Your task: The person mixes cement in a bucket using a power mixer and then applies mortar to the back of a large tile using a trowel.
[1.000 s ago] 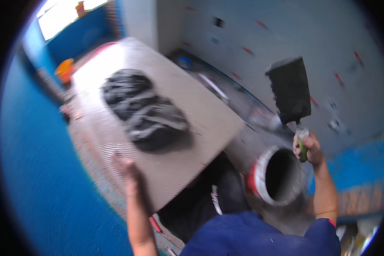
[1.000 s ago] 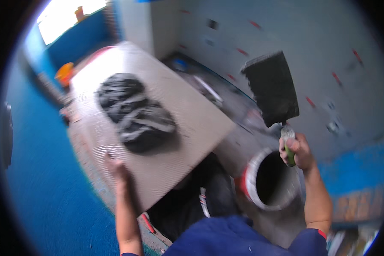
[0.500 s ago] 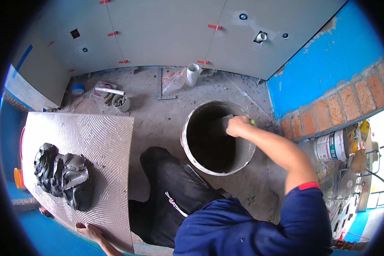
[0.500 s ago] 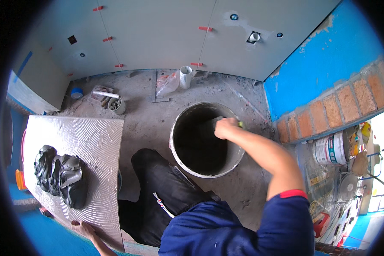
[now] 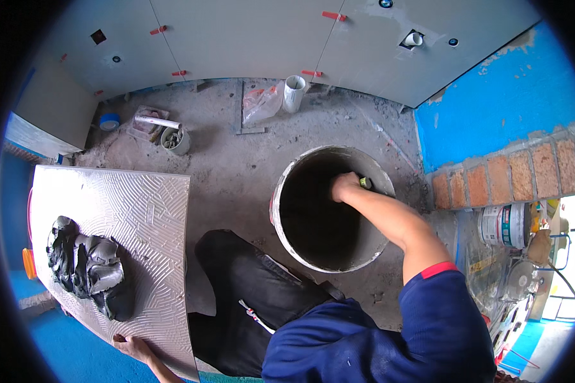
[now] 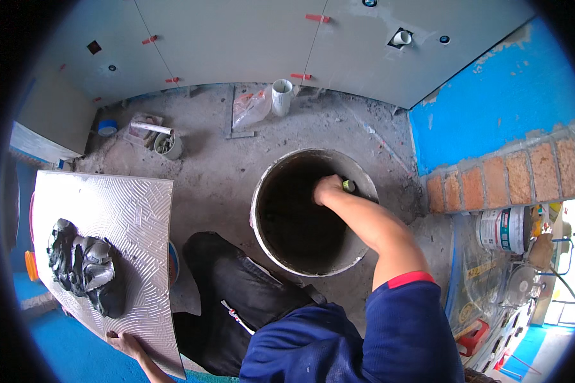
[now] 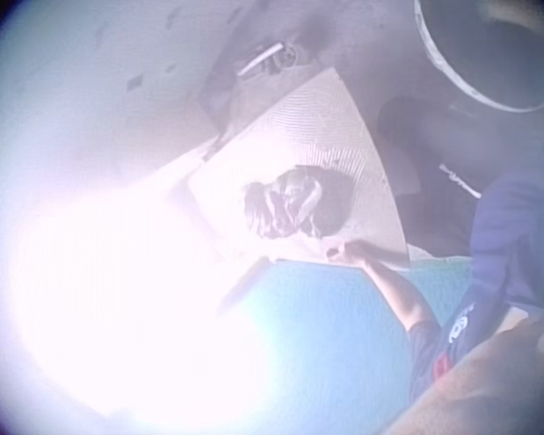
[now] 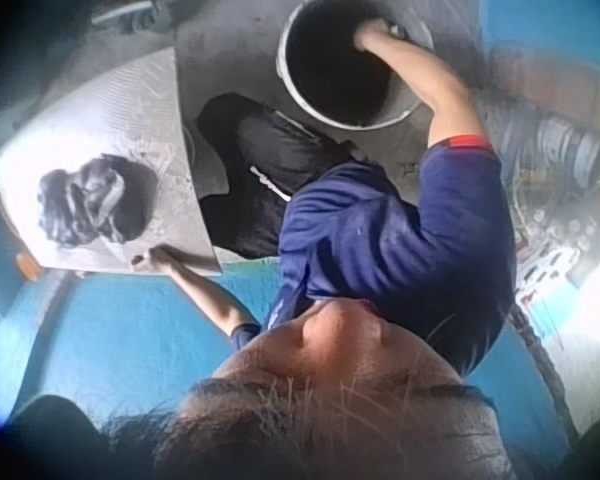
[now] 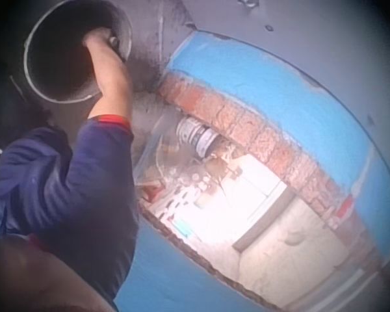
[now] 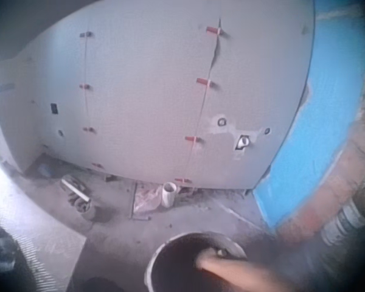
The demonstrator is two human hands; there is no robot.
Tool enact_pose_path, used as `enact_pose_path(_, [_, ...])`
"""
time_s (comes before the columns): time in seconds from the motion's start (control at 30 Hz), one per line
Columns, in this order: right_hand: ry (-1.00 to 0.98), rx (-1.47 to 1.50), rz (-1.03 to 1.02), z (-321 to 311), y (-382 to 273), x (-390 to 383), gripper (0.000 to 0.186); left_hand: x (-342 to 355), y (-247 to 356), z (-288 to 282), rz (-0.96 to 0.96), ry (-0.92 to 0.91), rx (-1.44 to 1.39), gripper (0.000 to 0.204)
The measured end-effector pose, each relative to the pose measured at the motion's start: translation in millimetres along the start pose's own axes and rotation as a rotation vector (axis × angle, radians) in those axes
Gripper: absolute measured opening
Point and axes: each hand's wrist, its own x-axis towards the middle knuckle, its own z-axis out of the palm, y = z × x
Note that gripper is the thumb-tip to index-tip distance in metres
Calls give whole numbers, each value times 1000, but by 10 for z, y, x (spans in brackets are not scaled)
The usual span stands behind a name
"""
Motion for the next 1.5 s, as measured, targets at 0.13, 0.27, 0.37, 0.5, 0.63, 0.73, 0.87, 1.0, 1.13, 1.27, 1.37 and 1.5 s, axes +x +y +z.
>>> enact_pose_path(0.13, [-111,146,-40,209,-42,-21,32,-40,39,16,31,64,-69,43])
enact_pose_path(0.27, [-7,494,-47,1263,-288,392,45,-17,74,72,41,16,-11,44])
enact_pose_path(0.37, [25,710,-41,1430,-476,348,58,22,-29,21,27,13,18,41])
enact_pose_path(0.5, [-71,678,128,728,-430,-151,69,-15,99,-10,32,8,87,42])
enact_pose_path(0.63, [-24,704,139,757,-382,-88,71,-51,146,-26,41,10,83,43])
enact_pose_path(0.73, [14,734,141,819,-348,-75,70,-63,247,-48,73,-18,113,44])
enact_pose_path(0.87, [28,814,130,710,-259,-241,60,-70,231,-31,93,53,25,44])
enact_pose_path(1.0, [-78,965,168,317,-199,-625,48,-54,101,-57,104,-5,-17,45])
enact_pose_path(1.13, [-27,1138,117,49,-23,-1029,34,-79,36,-21,136,49,-27,47])
enact_pose_path(1.27, [-17,1330,103,-59,222,-1389,31,-157,242,26,80,43,-82,43])
enact_pose_path(1.37, [76,1423,125,-200,235,-1721,29,-149,104,132,108,127,-201,39])
enact_pose_path(1.5, [208,1432,8,-621,207,-2289,28,-135,-182,86,122,120,-51,41])
